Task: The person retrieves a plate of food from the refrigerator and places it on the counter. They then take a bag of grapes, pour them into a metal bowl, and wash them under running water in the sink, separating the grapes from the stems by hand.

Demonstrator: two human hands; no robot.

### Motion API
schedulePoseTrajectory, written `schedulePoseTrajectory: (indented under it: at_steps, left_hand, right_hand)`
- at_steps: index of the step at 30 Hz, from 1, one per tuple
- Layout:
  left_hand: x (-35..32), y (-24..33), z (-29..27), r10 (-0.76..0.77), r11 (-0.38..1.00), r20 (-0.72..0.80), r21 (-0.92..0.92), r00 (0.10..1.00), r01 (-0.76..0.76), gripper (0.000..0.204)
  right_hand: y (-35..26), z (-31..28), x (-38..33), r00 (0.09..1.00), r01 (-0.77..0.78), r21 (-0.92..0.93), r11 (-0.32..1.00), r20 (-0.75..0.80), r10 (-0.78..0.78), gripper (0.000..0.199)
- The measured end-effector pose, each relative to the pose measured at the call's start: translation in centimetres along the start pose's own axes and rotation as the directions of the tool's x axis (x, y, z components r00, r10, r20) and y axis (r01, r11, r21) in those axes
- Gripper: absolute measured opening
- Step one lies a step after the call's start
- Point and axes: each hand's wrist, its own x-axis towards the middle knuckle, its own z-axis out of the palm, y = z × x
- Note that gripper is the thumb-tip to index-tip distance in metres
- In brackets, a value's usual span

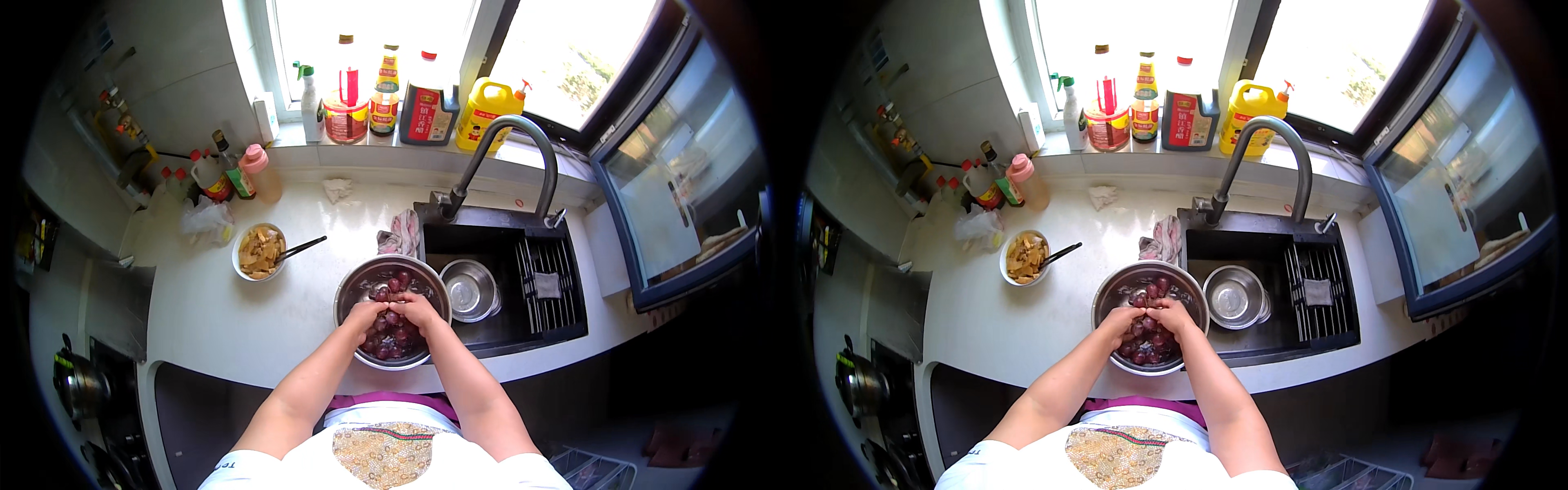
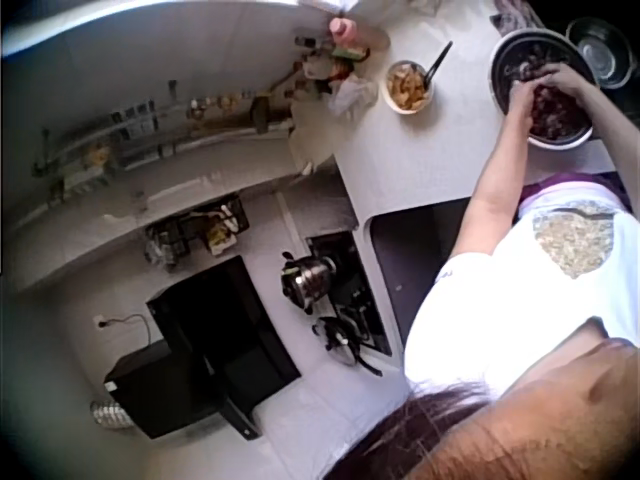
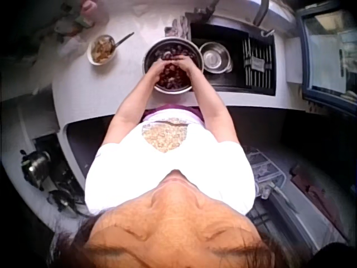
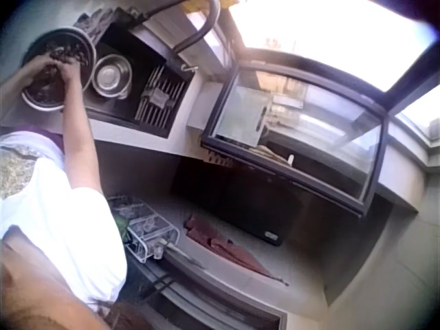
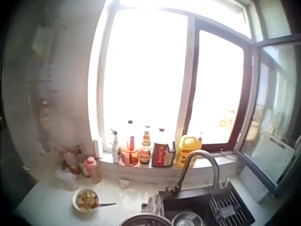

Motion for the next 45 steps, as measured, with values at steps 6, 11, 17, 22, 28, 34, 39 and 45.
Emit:
schedulePoseTrajectory:
  at_steps: [6, 11, 17, 22, 28, 34, 39, 45]
  left_hand:
    - [1.7, -1.0, -1.6, 0.050, 0.982, -0.031, -0.179, 0.998, -0.055, 0.013]
    - [2.6, -2.2, -1.8, 0.156, 0.984, 0.002, -0.090, 0.988, -0.155, 0.020]
    - [3.7, -3.0, -1.7, 0.217, 0.947, -0.163, 0.274, 0.963, -0.167, 0.036]
    - [2.0, -3.3, -1.7, 0.484, 0.702, -0.100, 0.637, 0.869, -0.318, 0.052]
    - [-0.3, -0.5, -0.1, 0.688, 0.408, 0.043, 0.803, 0.724, -0.435, 0.037]
    - [-1.3, -0.8, -1.3, 0.760, 0.069, 0.293, 0.852, 0.581, -0.519, 0.014]
    - [-1.2, -0.3, -0.8, 0.751, 0.181, 0.210, 0.847, 0.626, -0.500, 0.015]
    - [-0.4, 0.5, -1.7, 0.615, 0.395, 0.125, 0.805, 0.779, -0.441, 0.017]
  right_hand:
    - [3.2, 1.1, 1.8, 0.892, 0.007, -0.124, 0.992, -0.447, -0.062, 0.018]
    - [2.0, 1.0, 0.1, 0.922, -0.084, -0.225, 0.971, -0.387, -0.010, 0.024]
    - [1.4, 1.8, -1.6, 0.806, 0.029, -0.644, 0.764, -0.437, -0.399, 0.025]
    - [1.1, 2.2, -4.3, 0.845, 0.261, -0.789, 0.557, -0.092, -0.526, 0.037]
    - [2.1, 3.2, -3.1, 0.664, 0.361, -0.750, 0.554, -0.210, -0.717, 0.037]
    - [0.8, 2.2, -3.6, 0.821, 0.411, -0.535, 0.738, -0.136, -0.555, 0.030]
    - [2.1, 1.9, -2.5, 0.853, 0.453, -0.295, 0.841, -0.133, -0.505, 0.025]
    - [-0.5, 0.9, -3.8, 0.905, 0.374, -0.409, 0.833, -0.034, -0.423, 0.023]
